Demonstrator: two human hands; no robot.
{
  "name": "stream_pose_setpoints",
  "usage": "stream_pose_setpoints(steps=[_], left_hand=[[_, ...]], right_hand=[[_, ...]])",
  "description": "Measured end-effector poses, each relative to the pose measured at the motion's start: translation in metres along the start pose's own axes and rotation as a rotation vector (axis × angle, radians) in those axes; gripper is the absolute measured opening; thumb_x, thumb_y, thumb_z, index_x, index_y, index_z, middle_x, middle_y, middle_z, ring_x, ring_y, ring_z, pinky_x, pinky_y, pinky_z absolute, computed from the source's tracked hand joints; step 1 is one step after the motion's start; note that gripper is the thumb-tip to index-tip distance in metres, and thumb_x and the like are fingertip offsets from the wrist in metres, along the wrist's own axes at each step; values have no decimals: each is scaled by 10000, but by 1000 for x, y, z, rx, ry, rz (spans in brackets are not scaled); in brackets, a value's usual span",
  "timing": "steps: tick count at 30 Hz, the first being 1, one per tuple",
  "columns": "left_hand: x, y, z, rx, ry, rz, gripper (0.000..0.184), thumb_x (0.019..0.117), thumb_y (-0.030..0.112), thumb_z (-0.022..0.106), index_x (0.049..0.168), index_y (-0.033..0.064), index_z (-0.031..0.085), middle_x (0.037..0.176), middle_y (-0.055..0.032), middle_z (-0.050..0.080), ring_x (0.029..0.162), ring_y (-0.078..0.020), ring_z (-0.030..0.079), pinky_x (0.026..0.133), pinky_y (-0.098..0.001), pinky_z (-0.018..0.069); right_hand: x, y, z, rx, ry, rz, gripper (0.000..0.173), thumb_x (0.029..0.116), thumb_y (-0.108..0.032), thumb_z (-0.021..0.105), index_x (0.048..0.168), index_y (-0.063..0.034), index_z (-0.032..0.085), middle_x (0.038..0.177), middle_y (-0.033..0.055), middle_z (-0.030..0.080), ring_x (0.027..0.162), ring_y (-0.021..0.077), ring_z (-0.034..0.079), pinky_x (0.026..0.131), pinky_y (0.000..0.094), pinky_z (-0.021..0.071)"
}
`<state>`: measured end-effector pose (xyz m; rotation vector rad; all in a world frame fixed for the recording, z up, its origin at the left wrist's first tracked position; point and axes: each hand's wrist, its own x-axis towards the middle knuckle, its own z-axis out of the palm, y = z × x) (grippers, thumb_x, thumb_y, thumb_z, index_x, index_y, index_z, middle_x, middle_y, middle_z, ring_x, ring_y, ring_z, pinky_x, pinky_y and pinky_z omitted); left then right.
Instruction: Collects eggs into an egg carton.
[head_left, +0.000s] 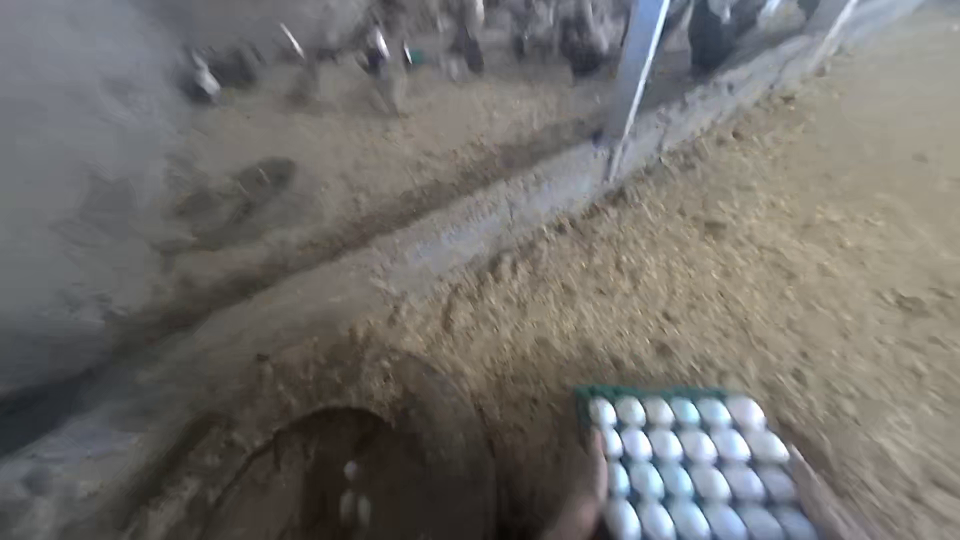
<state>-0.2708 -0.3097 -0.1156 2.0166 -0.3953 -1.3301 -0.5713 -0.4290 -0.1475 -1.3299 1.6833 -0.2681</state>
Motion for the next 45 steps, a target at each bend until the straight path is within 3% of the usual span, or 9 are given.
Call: stream_pose_setpoints(steps=[3, 5, 11, 17, 21, 30, 35, 42, 45], left_hand=[[0, 8, -2, 63, -88, -81, 652, 1080, 523, 337, 1355, -18, 574, 1266, -261, 633, 1207, -368, 608, 1026, -566, 480], [4, 8, -2, 74, -89, -98, 659, 1086, 514, 319, 1326, -40, 583, 1253, -277, 626, 1208, -384, 597, 1016, -575, 467], [4, 12, -6, 56, -97, -143, 671, 1094, 508, 288, 1206, -60, 627, 1193, -278, 632, 1162, -382, 608, 969, -571, 475], [1, 15, -4, -39, -64, -175, 644, 1086, 490, 354, 1339, -73, 541, 1343, -294, 557, 1265, -389, 553, 1038, -557, 450], [-4, 15, -7, -53, -70, -149, 660, 1078, 505, 353, 1391, -55, 505, 1458, -283, 467, 1332, -385, 503, 1072, -551, 437], [-29, 33, -49, -195, -42, -82, 590, 1099, 448, 351, 1398, -41, 489, 1358, -273, 554, 1285, -358, 540, 1060, -543, 434], [-44, 31, -106, -289, 101, 45, 556, 1121, 366, 277, 1409, -65, 477, 1415, -278, 514, 1347, -339, 489, 1113, -520, 390], [-68, 2, -183, -410, 363, 100, 580, 1120, 394, 216, 1511, 7, 400, 1524, -205, 448, 1407, -251, 441, 1170, -459, 351], [-73, -9, -204, -433, 451, 134, 577, 1114, 410, 224, 1507, 34, 416, 1483, -166, 498, 1347, -197, 496, 1129, -417, 409]], right_hand=[[-9, -16, 3, -12, 74, 117, 835, 1031, -699, 120, 1543, -133, 457, 1479, 184, 554, 1350, 316, 547, 1105, 609, 426], [-9, -15, 3, -30, 106, 148, 890, 1018, -722, 109, 1493, -89, 515, 1433, 212, 583, 1312, 342, 574, 1071, 630, 446], [-15, -23, 3, -37, 117, 128, 869, 1020, -712, 85, 1515, -125, 494, 1452, 190, 571, 1320, 315, 570, 1073, 610, 450], [-20, -34, -1, -101, 161, 131, 946, 993, -758, 71, 1493, -87, 511, 1418, 229, 585, 1299, 360, 577, 1047, 649, 444], [-31, -44, -5, -57, 108, 43, 825, 1028, -684, 54, 1596, -167, 355, 1546, 158, 482, 1401, 278, 494, 1136, 567, 404], [-44, -66, -4, 158, 75, -25, 837, 1041, -647, 48, 1510, -71, 433, 1402, 119, 584, 1225, 149, 592, 1017, 411, 513], [-61, -133, 48, 261, -38, -106, 726, 1068, -572, 48, 1450, -115, 463, 1193, 6, 668, 1020, 62, 661, 858, 313, 581], [-63, -178, 126, 307, -357, -275, 804, 1011, -713, 191, 1464, -111, 471, 1256, 24, 676, 1118, 103, 663, 940, 359, 588], [-68, -195, 151, 284, -465, -285, 735, 1063, -605, 133, 1478, -103, 473, 1299, 69, 662, 1165, 133, 651, 984, 387, 571]])
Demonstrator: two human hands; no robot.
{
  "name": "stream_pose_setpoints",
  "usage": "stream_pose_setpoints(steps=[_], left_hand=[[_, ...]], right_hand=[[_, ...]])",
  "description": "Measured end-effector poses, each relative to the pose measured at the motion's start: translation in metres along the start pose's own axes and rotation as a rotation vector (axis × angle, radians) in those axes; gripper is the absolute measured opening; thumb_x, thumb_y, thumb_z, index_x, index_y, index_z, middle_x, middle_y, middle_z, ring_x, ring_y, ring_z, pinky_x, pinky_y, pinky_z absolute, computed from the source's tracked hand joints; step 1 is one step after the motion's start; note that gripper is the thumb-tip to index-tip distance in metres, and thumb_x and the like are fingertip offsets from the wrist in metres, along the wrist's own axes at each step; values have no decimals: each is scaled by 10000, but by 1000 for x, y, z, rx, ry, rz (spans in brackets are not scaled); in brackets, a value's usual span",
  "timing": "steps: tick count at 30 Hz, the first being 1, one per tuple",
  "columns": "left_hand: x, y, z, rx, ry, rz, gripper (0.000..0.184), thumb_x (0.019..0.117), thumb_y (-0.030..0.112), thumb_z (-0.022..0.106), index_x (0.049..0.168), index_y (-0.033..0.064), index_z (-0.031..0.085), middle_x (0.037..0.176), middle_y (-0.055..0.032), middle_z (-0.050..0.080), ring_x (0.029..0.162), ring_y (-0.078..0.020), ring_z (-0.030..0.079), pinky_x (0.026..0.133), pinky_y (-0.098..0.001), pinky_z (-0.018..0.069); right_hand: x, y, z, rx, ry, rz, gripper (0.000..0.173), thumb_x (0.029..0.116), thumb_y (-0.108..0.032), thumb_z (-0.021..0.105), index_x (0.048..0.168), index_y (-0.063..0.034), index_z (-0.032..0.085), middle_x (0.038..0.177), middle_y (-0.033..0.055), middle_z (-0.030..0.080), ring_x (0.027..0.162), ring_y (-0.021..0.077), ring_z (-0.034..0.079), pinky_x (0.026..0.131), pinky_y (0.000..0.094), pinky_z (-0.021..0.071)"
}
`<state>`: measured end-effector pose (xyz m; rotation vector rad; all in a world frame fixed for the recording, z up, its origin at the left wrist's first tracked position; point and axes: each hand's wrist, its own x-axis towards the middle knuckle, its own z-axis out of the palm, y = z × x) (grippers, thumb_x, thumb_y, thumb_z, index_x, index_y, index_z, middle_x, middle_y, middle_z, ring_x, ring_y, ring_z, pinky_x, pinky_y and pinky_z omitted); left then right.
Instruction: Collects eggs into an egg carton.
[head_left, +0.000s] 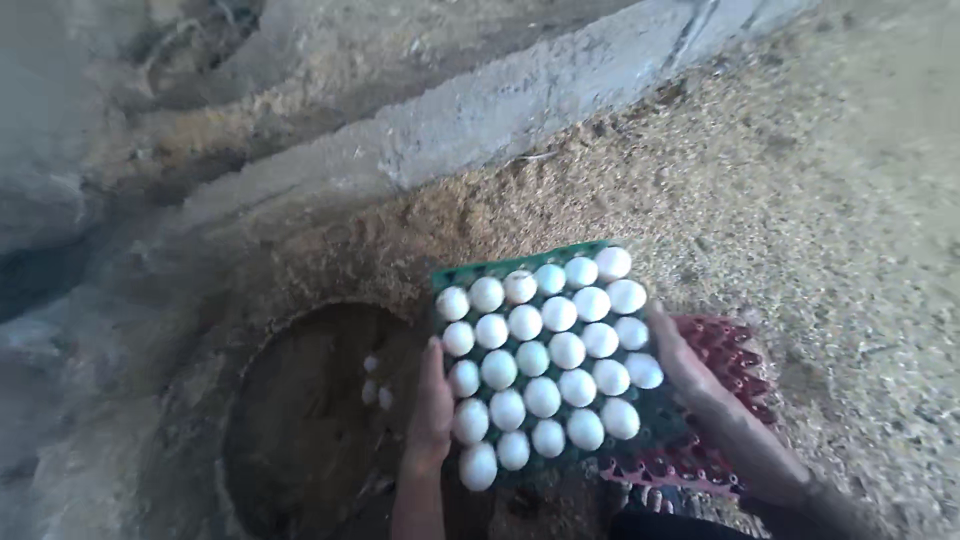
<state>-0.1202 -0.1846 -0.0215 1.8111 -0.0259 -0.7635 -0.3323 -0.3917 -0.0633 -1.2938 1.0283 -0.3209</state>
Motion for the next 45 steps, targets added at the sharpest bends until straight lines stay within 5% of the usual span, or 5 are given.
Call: stream_pose_setpoints(steps=[10, 20, 37, 41, 45], left_hand=[[14, -31, -37, -2, 122, 37, 571, 1117, 382, 209, 1559, 44, 336, 1590, -146, 382, 1448, -181, 390, 1195, -397, 317], [17, -58, -82, -5, 93, 19, 492, 1118, 281, 318, 1480, -29, 440, 1524, -230, 447, 1430, -272, 414, 1193, -445, 318], [56, -71, -148, 223, -173, -238, 632, 1101, 499, 294, 1438, 18, 530, 1487, -243, 499, 1402, -386, 450, 1127, -611, 343], [115, -110, -171, 358, 69, -163, 393, 1101, 255, 403, 1324, -12, 584, 1276, -281, 612, 1196, -421, 593, 1005, -605, 457], [153, -149, -186, 699, -47, -49, 351, 1037, 156, 563, 1336, -20, 613, 1355, -286, 586, 1303, -439, 536, 1109, -589, 392]], right_hand=[[13, 0, 38, -46, -120, 118, 688, 1102, -516, 174, 1616, -68, 269, 1668, 152, 287, 1524, 220, 322, 1244, 463, 290], [-5, 33, 85, -57, -146, 59, 719, 1076, -583, 113, 1478, -94, 454, 1267, 82, 668, 1116, 146, 673, 935, 376, 590], [-16, 48, 111, -28, -42, 68, 705, 1072, -609, 121, 1402, -144, 534, 1159, 55, 714, 1027, 151, 704, 857, 391, 611], [-15, 45, 114, -29, -41, 50, 672, 1089, -565, 110, 1403, -140, 527, 1157, 49, 707, 1029, 141, 698, 860, 376, 607], [-16, 47, 115, -14, -45, 59, 692, 1088, -552, 71, 1406, -128, 516, 1162, 52, 701, 1029, 144, 695, 857, 371, 604]])
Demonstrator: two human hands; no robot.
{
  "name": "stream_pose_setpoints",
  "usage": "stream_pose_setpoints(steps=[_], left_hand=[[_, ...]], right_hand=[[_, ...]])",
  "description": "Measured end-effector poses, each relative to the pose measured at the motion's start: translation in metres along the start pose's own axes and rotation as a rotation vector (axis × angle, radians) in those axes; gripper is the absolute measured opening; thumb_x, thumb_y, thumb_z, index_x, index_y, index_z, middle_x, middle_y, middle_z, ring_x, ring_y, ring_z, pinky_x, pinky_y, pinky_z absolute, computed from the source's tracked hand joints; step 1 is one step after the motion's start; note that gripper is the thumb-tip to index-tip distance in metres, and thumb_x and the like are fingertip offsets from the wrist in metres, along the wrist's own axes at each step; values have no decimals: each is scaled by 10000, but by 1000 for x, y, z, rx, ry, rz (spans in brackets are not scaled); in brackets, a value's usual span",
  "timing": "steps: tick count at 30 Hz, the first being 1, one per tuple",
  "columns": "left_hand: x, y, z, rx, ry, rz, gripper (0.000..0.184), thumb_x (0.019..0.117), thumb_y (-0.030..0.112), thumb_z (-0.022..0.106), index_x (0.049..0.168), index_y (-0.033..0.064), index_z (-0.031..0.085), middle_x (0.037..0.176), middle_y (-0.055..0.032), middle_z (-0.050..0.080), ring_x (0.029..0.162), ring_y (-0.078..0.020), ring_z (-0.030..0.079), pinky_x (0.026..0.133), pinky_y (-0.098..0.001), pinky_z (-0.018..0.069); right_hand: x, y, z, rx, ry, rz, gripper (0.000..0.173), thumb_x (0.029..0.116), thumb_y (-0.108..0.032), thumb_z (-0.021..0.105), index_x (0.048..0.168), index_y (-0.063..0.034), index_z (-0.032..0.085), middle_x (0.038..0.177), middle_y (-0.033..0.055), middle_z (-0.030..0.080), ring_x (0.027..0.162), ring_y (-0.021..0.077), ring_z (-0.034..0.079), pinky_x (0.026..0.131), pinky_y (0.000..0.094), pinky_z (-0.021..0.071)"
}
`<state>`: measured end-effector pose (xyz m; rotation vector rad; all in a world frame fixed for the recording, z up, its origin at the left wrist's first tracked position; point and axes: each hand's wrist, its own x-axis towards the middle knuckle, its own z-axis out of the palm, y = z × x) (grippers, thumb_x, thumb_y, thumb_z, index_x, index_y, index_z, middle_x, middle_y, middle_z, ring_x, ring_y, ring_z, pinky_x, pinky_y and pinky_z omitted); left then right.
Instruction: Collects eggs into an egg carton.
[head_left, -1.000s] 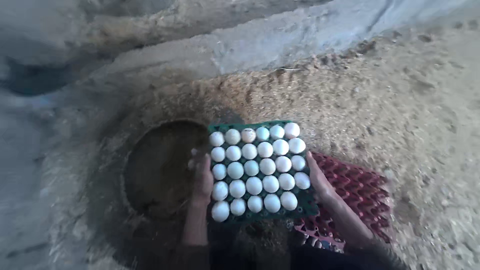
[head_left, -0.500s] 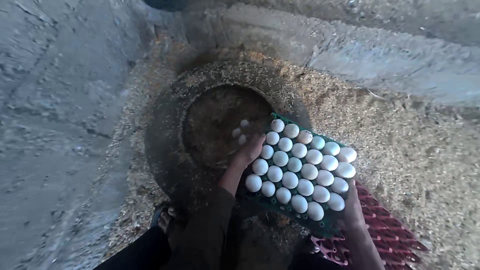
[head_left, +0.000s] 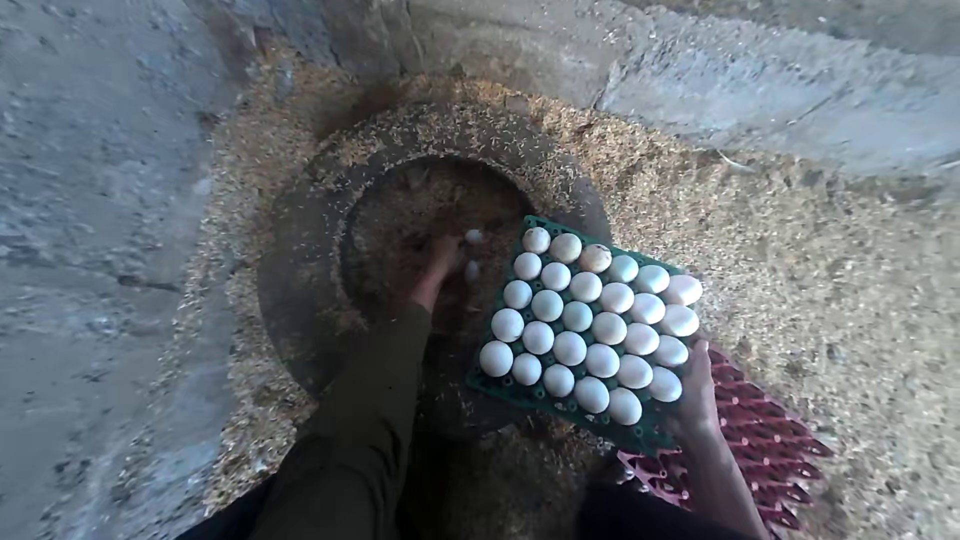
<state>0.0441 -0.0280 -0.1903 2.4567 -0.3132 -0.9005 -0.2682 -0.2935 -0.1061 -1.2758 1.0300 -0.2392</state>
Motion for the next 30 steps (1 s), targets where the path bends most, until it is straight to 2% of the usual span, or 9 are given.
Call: stream_pose_setpoints(steps=[3, 7, 11, 15, 21, 24, 27, 28, 30], left_hand=[[9, -8, 10, 208, -81, 32, 409, 956, 145, 674, 1332, -7, 620, 1337, -312, 578, 1283, -477, 530, 1071, -617, 415], [2, -1, 7, 252, -142, -9, 641, 871, 129, 781, 1434, -22, 514, 1506, -331, 398, 1378, -487, 426, 1106, -606, 392], [2, -4, 7, 215, -135, -19, 681, 899, 83, 750, 1491, -25, 431, 1567, -328, 312, 1381, -498, 427, 1104, -605, 403], [1, -13, 4, 252, -157, -38, 610, 940, 182, 726, 1454, -30, 474, 1491, -331, 431, 1352, -493, 467, 1093, -634, 397], [8, -30, -11, 117, -64, -4, 577, 872, 157, 803, 1350, -54, 560, 1306, -325, 590, 1235, -492, 562, 1047, -652, 434], [-4, -22, -47, -223, 53, 7, 432, 992, 193, 669, 1353, -16, 557, 1273, -273, 612, 1176, -405, 600, 1016, -594, 468], [-15, -15, -83, -478, 156, -41, 389, 1047, 369, 495, 1289, 78, 583, 1180, -89, 617, 1046, -178, 607, 921, -390, 519], [-14, -15, -90, -409, 178, -87, 415, 1043, 393, 499, 1296, 75, 581, 1185, -97, 620, 1038, -185, 615, 908, -392, 527], [-17, -9, -99, -144, 173, -135, 475, 1037, 325, 582, 1319, -57, 569, 1270, -306, 604, 1165, -432, 596, 1001, -625, 453]], right_hand=[[-1, -2, 0, -2, 27, 30, 717, 1083, -564, 54, 1362, -122, 544, 1112, 53, 712, 991, 140, 703, 828, 365, 609], [0, -1, -1, 14, 24, 47, 729, 1081, -564, 40, 1335, -105, 546, 1091, 61, 707, 980, 149, 702, 822, 367, 607], [1, 0, -1, 15, 31, 54, 742, 1083, -554, 29, 1359, -93, 541, 1144, 74, 699, 1030, 149, 691, 864, 372, 597], [1, -1, -2, 37, 17, 31, 731, 1089, -543, 39, 1362, -85, 539, 1164, 78, 690, 1053, 150, 681, 884, 372, 590], [0, -1, -5, 25, 11, 28, 749, 1083, -543, 19, 1354, -81, 543, 1178, 78, 685, 1058, 141, 679, 887, 360, 588], [0, 0, -9, 8, 11, 52, 745, 1087, -537, 22, 1450, -79, 484, 1294, 92, 641, 1144, 143, 641, 950, 367, 558], [4, 0, -9, 15, -26, 46, 738, 1089, -520, 22, 1448, -70, 485, 1305, 111, 637, 1166, 159, 634, 972, 380, 554], [5, 2, -10, 21, -32, 55, 741, 1087, -532, 26, 1440, -77, 493, 1272, 120, 651, 1146, 175, 645, 958, 397, 562], [4, 6, -14, 33, -29, 105, 767, 1068, -600, 45, 1440, -111, 505, 1242, 126, 667, 1123, 208, 657, 929, 435, 569]])
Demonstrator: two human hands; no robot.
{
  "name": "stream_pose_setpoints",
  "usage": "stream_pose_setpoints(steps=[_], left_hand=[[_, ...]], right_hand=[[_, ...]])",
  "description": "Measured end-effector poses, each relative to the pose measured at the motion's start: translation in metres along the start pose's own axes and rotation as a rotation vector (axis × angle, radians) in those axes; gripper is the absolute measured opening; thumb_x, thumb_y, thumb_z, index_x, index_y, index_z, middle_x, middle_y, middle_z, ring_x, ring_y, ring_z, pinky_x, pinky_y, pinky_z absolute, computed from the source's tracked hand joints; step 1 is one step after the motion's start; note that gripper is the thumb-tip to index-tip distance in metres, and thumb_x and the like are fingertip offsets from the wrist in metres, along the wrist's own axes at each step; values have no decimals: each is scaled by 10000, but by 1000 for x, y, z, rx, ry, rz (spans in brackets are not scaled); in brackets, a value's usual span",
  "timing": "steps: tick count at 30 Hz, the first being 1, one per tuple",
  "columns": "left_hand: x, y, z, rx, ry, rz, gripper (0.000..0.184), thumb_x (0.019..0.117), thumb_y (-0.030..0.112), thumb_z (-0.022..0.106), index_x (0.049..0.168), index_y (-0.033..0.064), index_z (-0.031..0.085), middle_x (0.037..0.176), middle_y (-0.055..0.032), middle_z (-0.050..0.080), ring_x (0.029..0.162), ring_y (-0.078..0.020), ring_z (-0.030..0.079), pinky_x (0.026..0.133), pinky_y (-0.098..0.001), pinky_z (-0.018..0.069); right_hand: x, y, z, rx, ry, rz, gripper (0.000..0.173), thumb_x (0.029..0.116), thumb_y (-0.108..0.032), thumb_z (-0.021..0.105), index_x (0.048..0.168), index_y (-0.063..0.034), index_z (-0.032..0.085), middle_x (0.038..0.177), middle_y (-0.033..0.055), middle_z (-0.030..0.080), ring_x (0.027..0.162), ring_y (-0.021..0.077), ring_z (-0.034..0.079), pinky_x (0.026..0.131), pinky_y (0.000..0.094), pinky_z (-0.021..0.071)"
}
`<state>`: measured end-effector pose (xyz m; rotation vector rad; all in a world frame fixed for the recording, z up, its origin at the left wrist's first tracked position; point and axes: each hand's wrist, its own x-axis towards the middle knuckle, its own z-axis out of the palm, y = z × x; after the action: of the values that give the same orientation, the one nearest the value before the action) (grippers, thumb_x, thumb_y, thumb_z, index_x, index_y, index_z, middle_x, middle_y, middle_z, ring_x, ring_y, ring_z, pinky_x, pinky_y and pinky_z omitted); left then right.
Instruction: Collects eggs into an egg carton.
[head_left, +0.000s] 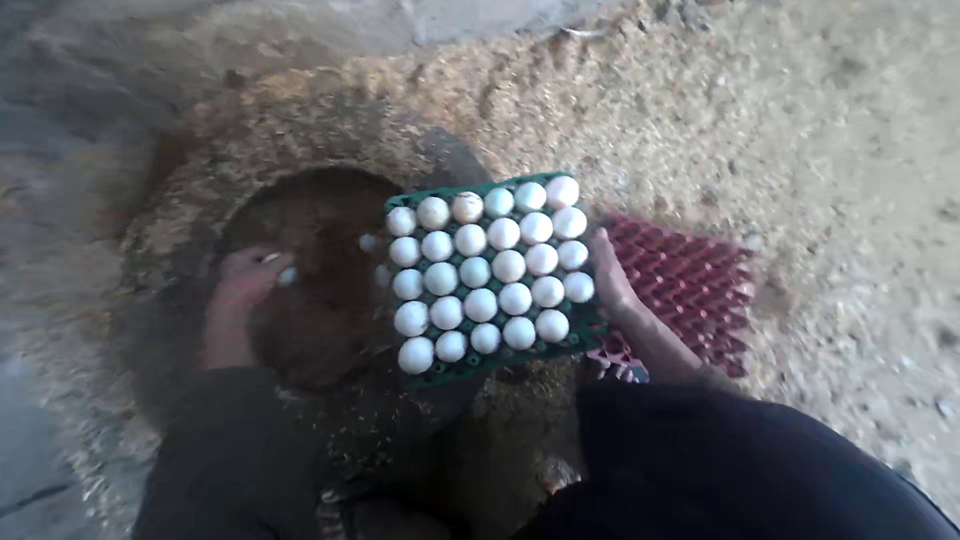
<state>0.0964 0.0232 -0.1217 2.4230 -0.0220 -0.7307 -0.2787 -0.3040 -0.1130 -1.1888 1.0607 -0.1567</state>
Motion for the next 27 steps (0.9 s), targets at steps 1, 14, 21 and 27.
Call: stream_pose_setpoints(steps=[1, 14, 21, 27], left_hand=[[-1, 2, -1, 76, 19, -2, 507, 1019, 335, 614, 1321, -69, 568, 1283, -341, 589, 1194, -487, 573, 1013, -680, 420], [-153, 149, 41, 34, -456, 1005, 576, 695, 414, 883, 1135, 108, 673, 1131, 22, 691, 987, -57, 663, 856, -264, 581], [-225, 158, 192, 181, -685, 1486, 328, 860, 160, 773, 1142, 10, 699, 1140, -183, 680, 1054, -293, 683, 897, -402, 577], [-227, 152, 219, 315, -644, 1531, 317, 886, 176, 759, 1143, -1, 704, 1117, -182, 684, 1051, -321, 685, 898, -397, 578]], right_hand=[[0, 0, -2, 7, -9, 23, 785, 1058, -628, 54, 1463, -115, 490, 1284, 138, 650, 1156, 224, 644, 946, 453, 559], [-7, 0, -9, -18, -55, 118, 836, 989, -769, 90, 1517, -215, 428, 1448, 120, 556, 1231, 271, 593, 952, 535, 517], [-3, 5, -11, -38, -69, 46, 837, 1015, -718, 58, 1579, -182, 367, 1575, 110, 453, 1391, 253, 499, 1107, 553, 433], [-1, 9, -13, -55, -81, -28, 791, 1051, -657, 91, 1595, -143, 345, 1639, 108, 364, 1476, 244, 398, 1184, 538, 347]])
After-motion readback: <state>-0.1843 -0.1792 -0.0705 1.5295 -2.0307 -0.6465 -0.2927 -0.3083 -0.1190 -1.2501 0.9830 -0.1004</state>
